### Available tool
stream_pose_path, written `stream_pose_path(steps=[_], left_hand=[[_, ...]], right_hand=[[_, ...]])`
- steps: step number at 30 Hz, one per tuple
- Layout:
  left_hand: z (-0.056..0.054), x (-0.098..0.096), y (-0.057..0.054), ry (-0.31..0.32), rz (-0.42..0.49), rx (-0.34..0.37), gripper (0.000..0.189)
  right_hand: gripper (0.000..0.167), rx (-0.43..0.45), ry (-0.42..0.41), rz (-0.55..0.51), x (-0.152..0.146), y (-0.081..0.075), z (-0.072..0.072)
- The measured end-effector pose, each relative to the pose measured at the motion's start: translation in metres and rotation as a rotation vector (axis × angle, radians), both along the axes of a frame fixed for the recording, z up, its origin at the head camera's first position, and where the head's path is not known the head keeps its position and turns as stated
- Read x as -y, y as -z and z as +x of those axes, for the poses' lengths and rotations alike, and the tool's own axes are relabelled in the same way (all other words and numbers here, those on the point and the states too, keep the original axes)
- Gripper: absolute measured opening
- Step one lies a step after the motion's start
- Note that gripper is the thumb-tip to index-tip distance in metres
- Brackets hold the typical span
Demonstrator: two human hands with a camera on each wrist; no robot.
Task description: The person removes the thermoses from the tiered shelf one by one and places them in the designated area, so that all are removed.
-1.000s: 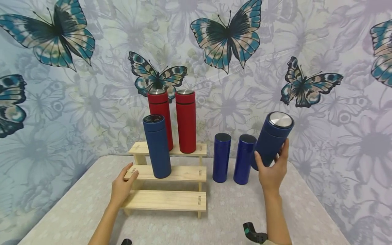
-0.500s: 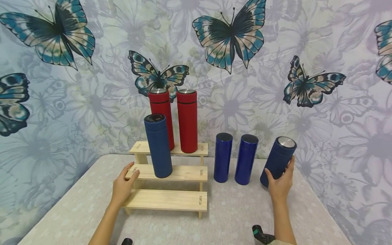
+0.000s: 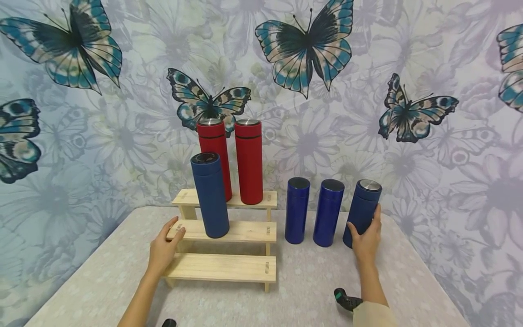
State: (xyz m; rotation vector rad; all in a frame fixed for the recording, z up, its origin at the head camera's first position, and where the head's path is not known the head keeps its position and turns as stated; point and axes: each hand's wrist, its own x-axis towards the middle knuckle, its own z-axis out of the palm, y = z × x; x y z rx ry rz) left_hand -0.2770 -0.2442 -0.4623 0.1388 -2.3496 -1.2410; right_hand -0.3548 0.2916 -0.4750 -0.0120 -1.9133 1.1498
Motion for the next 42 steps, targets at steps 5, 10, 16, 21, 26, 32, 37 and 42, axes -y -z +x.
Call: stream_pose_path(steps=[5, 10, 16, 21, 26, 32, 37, 42], left_hand=[[0.001, -0.001, 0.002, 0.001, 0.001, 0.008, 0.059], [0.000, -0.002, 0.000, 0.005, 0.010, -0.005, 0.057], [-0.001, -0.002, -0.001, 0.000, 0.014, -0.005, 0.058], [-0.001, -0.001, 0.000, 0.001, 0.017, 0.006, 0.059], [-0.001, -0.001, 0.000, 0.000, 0.005, -0.002, 0.058], [0.000, 0.000, 0.000, 0.010, 0.016, 0.018, 0.059], [0.000, -0.001, -0.002, 0.003, 0.015, 0.026, 0.059], [0.000, -0.001, -0.002, 0.006, 0.017, 0.033, 0.060]], right_hand=[[0.101, -0.022, 0.016, 0.020, 0.000, 0.007, -0.005], [0.100, -0.037, 0.019, 0.030, 0.001, 0.007, -0.008], [0.101, -0.035, 0.019, 0.041, 0.001, 0.006, -0.011], [0.100, -0.006, 0.013, 0.047, 0.001, 0.002, -0.008], [0.095, 0.076, 0.005, 0.012, 0.002, -0.003, 0.001], [0.073, 0.004, 0.065, -0.042, 0.008, -0.009, 0.009], [0.052, -0.165, 0.138, -0.060, 0.028, -0.030, 0.017], [0.045, -0.361, 0.095, -0.065, 0.064, -0.066, 0.031]])
